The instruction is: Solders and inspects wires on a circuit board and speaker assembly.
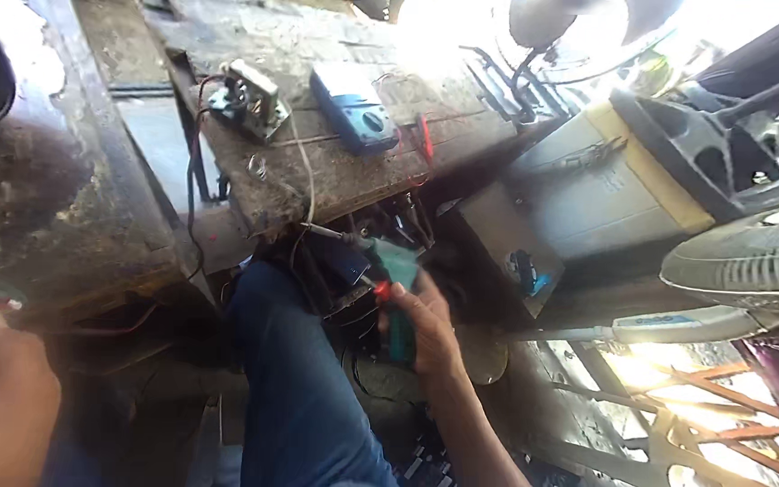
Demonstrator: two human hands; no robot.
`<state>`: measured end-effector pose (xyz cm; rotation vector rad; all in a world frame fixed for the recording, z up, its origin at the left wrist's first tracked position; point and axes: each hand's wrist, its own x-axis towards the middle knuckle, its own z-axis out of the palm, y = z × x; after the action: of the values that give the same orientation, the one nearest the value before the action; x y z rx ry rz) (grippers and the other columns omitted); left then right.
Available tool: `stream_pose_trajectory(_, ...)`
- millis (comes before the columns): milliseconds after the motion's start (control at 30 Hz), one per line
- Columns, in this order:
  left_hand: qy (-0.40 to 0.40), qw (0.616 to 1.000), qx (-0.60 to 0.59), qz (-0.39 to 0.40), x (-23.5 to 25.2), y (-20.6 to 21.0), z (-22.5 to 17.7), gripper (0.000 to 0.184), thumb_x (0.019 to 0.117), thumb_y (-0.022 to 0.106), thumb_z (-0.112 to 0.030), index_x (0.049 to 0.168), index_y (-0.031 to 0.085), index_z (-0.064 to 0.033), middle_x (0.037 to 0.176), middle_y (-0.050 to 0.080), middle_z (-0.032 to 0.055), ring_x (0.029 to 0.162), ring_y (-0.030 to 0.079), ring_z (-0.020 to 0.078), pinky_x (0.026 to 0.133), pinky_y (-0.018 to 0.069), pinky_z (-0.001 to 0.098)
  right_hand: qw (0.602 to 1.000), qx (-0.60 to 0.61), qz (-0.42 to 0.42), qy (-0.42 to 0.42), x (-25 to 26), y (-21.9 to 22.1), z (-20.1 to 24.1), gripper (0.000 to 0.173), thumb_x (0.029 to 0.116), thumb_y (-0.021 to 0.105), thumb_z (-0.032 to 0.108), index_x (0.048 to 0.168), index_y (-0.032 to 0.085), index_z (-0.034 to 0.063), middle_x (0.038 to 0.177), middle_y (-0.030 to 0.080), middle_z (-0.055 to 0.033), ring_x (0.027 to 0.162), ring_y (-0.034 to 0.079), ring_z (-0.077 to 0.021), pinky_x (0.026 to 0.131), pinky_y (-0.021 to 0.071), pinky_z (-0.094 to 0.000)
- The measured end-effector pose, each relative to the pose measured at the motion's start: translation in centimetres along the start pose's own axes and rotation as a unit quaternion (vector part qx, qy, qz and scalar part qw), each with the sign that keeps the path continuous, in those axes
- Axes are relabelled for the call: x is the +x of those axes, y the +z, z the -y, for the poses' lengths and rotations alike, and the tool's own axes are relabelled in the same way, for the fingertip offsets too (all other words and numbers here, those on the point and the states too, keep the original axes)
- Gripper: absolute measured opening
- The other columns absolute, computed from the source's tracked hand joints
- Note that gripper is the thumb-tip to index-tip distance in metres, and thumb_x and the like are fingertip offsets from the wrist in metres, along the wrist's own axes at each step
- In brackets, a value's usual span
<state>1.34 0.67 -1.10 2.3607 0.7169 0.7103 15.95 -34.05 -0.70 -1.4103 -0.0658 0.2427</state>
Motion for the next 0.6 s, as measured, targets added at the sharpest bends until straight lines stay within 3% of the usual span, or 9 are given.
stream_pose_trajectory(33, -0.018, 1.000, -0.003, 0.002, -0.4, 0.0, 0.1, 0.037, 0.1093, 0.044, -0.018, 0.121, 0.057, 0.0145, 0.110, 0.064, 0.0296, 0.099, 0.066, 0.0286, 0.090, 0.0549, 0.0438, 0.994, -0.084, 0.005, -0.064, -0.5, -0.2, -0.2, 0.061, 0.0966, 0.067, 0.015, 0.151, 0.041, 0.0058, 0.103, 0.069, -0.0153, 0.068, 0.069, -0.0225, 0.059, 0.0627, -0.0368)
stream_pose_trajectory(100, -0.003, 0.999, 0.033, -0.019, -0.8, -0.4, 0.4, 0.040, 0.1108, 0.041, -0.024, 0.124, 0.058, 0.0106, 0.116, 0.063, 0.0317, 0.102, 0.066, 0.0363, 0.089, 0.0538, 0.0516, 0.960, -0.220, 0.021, -0.171, -1.4, -0.3, -0.8, 0.076, 0.0904, 0.078, 0.015, 0.155, 0.039, 0.0086, 0.115, 0.070, -0.0108, 0.078, 0.072, -0.0223, 0.063, 0.0660, -0.0391)
stream_pose_trajectory(233, 0.023, 0.994, 0.102, -0.025, -2.0, -1.1, 2.6, 0.033, 0.1100, 0.046, -0.030, 0.130, 0.062, -0.0095, 0.116, 0.067, 0.0133, 0.100, 0.068, 0.0219, 0.083, 0.0555, 0.0422, 0.896, -0.339, 0.074, -0.278, -2.8, 1.1, -3.3, 0.085, 0.0828, 0.085, 0.007, 0.155, 0.040, 0.0077, 0.135, 0.065, -0.0090, 0.114, 0.069, -0.0197, 0.097, 0.0620, -0.0416)
stream_pose_trajectory(300, 0.010, 0.996, 0.085, -0.023, -1.8, -0.9, 2.2, 0.032, 0.1103, 0.045, -0.029, 0.131, 0.062, -0.0102, 0.119, 0.067, 0.0117, 0.105, 0.067, 0.0190, 0.088, 0.0550, 0.0396, 0.879, -0.357, 0.093, -0.302, -3.1, 2.4, -4.7, 0.083, 0.0837, 0.083, 0.004, 0.156, 0.041, 0.0084, 0.135, 0.064, -0.0104, 0.116, 0.068, -0.0200, 0.098, 0.0613, -0.0423)
stream_pose_trajectory(433, -0.022, 0.996, 0.087, -0.021, -2.1, -0.8, 1.8, 0.032, 0.1103, 0.045, -0.028, 0.126, 0.063, -0.0065, 0.112, 0.067, 0.0146, 0.098, 0.068, 0.0208, 0.082, 0.0553, 0.0408, 0.839, -0.404, 0.101, -0.350, -1.8, 5.5, -6.2, 0.071, 0.0870, 0.078, 0.003, 0.151, 0.047, 0.0033, 0.125, 0.065, -0.0142, 0.107, 0.068, -0.0196, 0.090, 0.0616, -0.0377)
stream_pose_trajectory(533, -0.022, 0.996, 0.082, -0.029, -2.1, -0.7, 1.8, 0.033, 0.1103, 0.045, -0.028, 0.128, 0.063, -0.0076, 0.113, 0.068, 0.0138, 0.099, 0.068, 0.0207, 0.083, 0.0555, 0.0408, 0.834, -0.431, 0.123, -0.322, -1.0, 5.7, -6.2, 0.071, 0.0904, 0.075, 0.005, 0.155, 0.046, 0.0105, 0.124, 0.064, -0.0106, 0.105, 0.067, -0.0175, 0.084, 0.0614, -0.0360)
stream_pose_trajectory(600, -0.015, 0.997, 0.072, -0.033, -1.7, -0.6, 1.9, 0.032, 0.1101, 0.046, -0.029, 0.130, 0.063, -0.0102, 0.117, 0.067, 0.0114, 0.103, 0.067, 0.0183, 0.087, 0.0548, 0.0391, 0.831, -0.434, 0.127, -0.323, -1.5, 4.7, -5.3, 0.071, 0.0898, 0.075, 0.004, 0.154, 0.047, 0.0113, 0.127, 0.064, -0.0113, 0.107, 0.068, -0.0184, 0.087, 0.0623, -0.0382)
